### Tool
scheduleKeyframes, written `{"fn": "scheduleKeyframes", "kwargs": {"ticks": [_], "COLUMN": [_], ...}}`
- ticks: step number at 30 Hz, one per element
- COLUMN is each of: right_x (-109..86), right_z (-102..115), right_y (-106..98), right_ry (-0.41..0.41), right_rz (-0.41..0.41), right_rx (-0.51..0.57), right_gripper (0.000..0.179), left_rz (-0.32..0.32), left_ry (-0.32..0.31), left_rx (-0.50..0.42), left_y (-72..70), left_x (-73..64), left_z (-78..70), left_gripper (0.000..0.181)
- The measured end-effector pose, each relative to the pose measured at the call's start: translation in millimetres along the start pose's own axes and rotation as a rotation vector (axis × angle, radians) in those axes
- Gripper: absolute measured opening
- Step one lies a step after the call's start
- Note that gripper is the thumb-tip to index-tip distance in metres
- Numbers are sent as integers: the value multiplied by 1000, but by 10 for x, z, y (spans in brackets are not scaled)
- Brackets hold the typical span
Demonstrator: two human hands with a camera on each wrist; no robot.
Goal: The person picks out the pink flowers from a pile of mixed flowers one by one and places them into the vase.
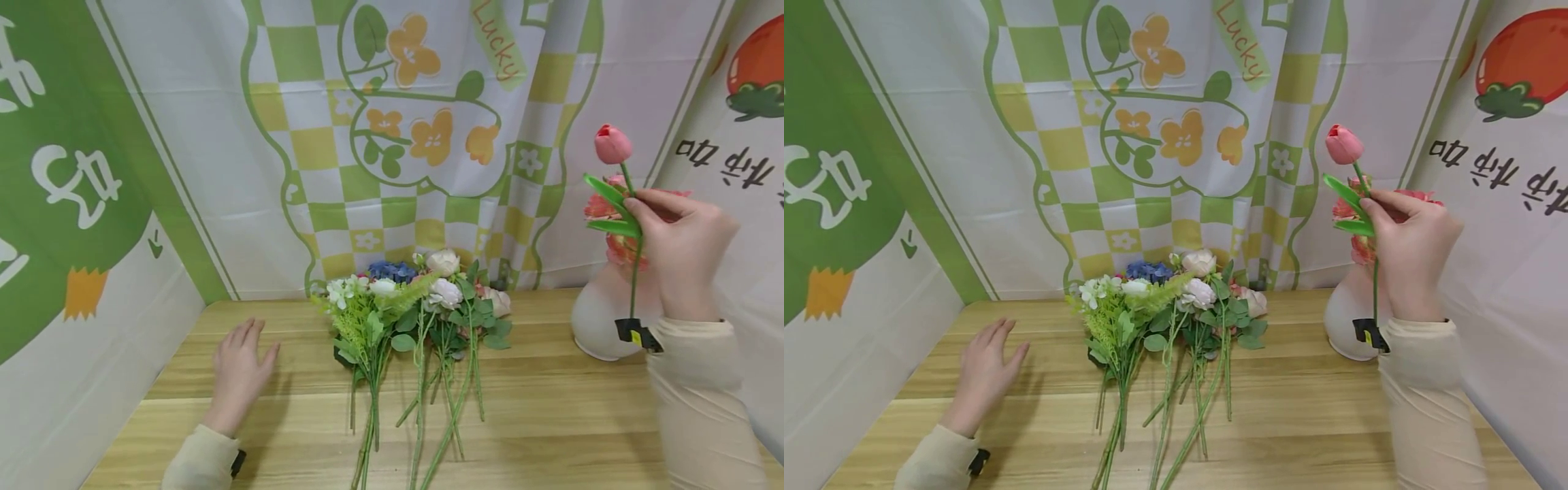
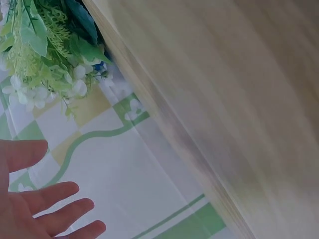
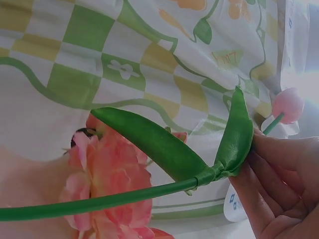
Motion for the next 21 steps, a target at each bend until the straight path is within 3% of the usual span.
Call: {"fn": "scheduleKeyframes", "kwargs": {"ticks": [7, 14, 21], "right_x": [119, 233, 321], "right_z": [-52, -29, -57], "right_y": [-49, -135, -241], "right_ry": [57, 40, 96], "right_rz": [15, -16, -54], "right_rx": [9, -5, 20], "right_gripper": [27, 27, 27], "left_rz": [49, 94, 101], "left_ry": [5, 19, 6], "left_rx": [14, 24, 24], "left_y": [4, 35, 13], "left_x": [-39, -67, -73], "left_z": [58, 150, 250], "left_gripper": [57, 60, 60]}}
Point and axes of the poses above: each hand's wrist, its own x-axis towards the middle knuckle, its own y-axis out of the palm, z = x × y, the point moved 10 cm from there along x, towards the middle knuckle, and after that the axes turned 2 degrees about x, right-handed, at the moved point
